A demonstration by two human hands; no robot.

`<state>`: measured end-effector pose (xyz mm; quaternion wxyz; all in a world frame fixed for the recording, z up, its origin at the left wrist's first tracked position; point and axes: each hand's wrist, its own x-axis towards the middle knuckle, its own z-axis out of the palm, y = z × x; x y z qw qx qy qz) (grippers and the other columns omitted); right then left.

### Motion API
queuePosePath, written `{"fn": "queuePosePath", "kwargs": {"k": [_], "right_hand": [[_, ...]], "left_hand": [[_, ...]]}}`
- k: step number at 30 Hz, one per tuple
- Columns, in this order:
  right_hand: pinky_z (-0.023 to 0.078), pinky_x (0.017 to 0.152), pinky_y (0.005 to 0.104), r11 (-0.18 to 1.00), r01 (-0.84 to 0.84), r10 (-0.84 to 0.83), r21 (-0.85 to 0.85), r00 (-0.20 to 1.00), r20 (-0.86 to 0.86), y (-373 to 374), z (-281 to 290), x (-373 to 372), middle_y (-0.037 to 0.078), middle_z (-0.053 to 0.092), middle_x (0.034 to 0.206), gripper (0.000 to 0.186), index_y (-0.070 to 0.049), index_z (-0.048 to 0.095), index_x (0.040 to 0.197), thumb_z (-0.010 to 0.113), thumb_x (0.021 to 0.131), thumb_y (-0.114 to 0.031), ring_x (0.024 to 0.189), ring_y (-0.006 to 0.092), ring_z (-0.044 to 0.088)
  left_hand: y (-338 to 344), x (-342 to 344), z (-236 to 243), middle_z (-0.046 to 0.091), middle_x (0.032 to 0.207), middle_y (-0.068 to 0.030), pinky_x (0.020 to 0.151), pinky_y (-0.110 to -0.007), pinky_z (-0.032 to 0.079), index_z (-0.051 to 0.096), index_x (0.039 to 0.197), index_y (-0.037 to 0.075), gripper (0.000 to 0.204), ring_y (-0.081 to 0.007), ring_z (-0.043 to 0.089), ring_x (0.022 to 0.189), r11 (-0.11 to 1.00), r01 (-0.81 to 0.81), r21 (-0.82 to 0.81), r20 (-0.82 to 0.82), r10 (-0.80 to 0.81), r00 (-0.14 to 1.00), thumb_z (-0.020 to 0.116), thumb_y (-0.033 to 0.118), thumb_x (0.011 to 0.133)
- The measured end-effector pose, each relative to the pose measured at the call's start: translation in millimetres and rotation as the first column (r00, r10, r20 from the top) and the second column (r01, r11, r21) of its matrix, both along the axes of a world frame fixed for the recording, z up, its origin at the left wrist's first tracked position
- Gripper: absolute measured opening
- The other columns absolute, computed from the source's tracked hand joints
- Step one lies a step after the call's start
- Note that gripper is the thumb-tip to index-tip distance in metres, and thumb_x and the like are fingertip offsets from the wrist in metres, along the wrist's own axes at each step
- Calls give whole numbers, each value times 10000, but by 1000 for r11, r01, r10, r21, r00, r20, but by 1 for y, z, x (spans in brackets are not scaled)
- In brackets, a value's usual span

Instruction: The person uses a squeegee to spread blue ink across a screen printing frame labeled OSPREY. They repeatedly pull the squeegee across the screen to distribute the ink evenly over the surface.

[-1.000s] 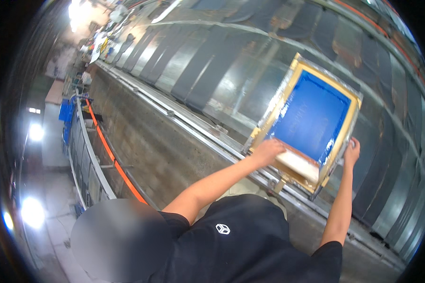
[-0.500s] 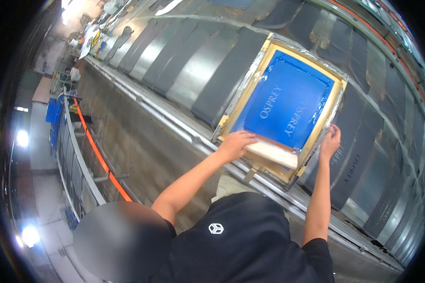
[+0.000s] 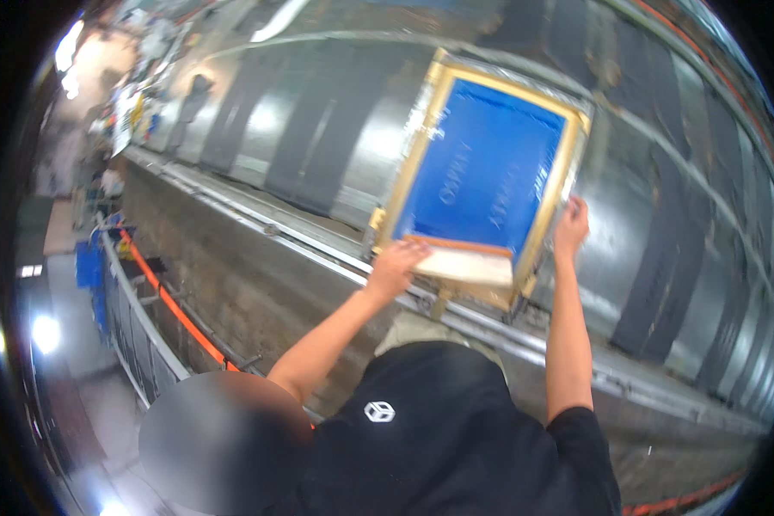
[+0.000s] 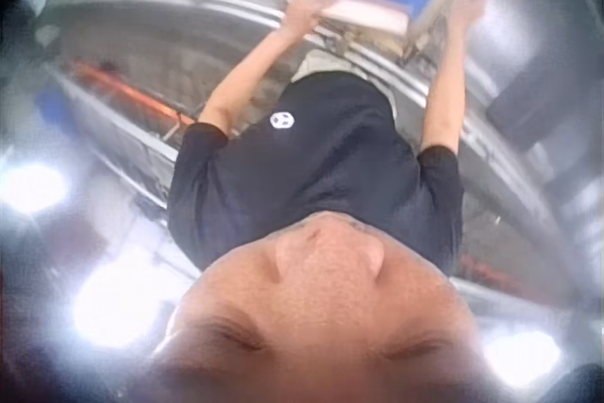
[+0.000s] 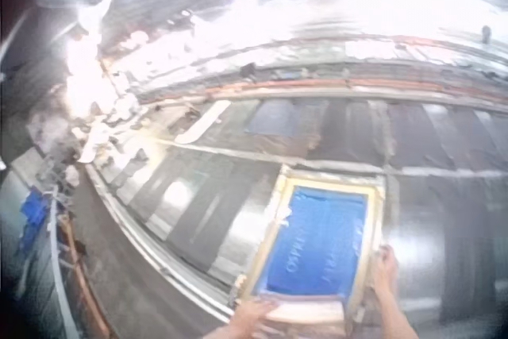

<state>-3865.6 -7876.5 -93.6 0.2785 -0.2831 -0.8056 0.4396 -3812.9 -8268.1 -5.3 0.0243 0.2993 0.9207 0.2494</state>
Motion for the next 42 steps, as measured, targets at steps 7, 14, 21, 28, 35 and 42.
{"fn": "queuePosePath", "kwargs": {"k": [7, 14, 21, 28, 35, 42], "right_hand": [[520, 763, 461, 998, 43, -36, -37, 984, 176, -6, 15, -12, 208, 726, 859, 229, -97, 684, 1138, 563, 992, -226, 811, 377, 701], [508, 861, 444, 999, -21, 8, 38, 948, 318, 1, 18, -4, 204, 707, 1022, 255, -105, 694, 1171, 594, 983, -245, 971, 356, 673], [501, 931, 424, 835, -343, 202, 431, 919, 340, -10, 98, -27, 155, 602, 1308, 396, -95, 701, 1225, 714, 910, -335, 1166, 311, 590], [506, 964, 434, 717, -637, 457, 283, 736, 500, 4, 103, -141, 106, 692, 1111, 405, -79, 732, 1115, 822, 724, -137, 1122, 333, 602], [516, 947, 409, 763, -572, 433, 300, 798, 420, -33, 63, -74, 97, 687, 1112, 478, -80, 732, 1084, 829, 624, 3, 1084, 321, 612], [531, 920, 393, 775, -604, 496, 187, 764, 413, -104, 71, 69, 72, 691, 1113, 525, -87, 732, 1098, 781, 593, 47, 1058, 292, 626]], "left_hand": [[-23, 23, 4, 673, 1310, -67, 1079, -460, 471, 690, 1243, 126, 605, -321, 602, 1235, 991, 131, -10, -5, -131, 991, 617, -109, 689], [-7, -23, -20, 669, 1319, -57, 1075, -456, 468, 681, 1260, 134, 594, -326, 604, 1229, 991, 123, -44, -76, -126, 989, 646, -83, 708], [62, -191, -30, 718, 1217, -81, 996, -425, 516, 731, 1163, 136, 465, -313, 659, 1139, 987, 135, 82, -197, -117, 973, 650, -69, 753], [124, -323, 4, 744, 1083, -99, 872, -404, 559, 764, 1136, 177, 376, -313, 697, 1005, 987, 161, -8, 80, -160, 984, 686, 43, 794], [90, -263, -24, 746, 1079, -101, 871, -405, 564, 773, 1072, 125, 354, -306, 701, 1006, 983, 182, -4, 46, -181, 982, 699, 1, 749], [17, -112, -13, 753, 1110, -65, 881, -389, 565, 767, 1067, 122, 442, -256, 706, 1046, 983, 184, 15, 41, -184, 982, 672, -81, 686]]}}
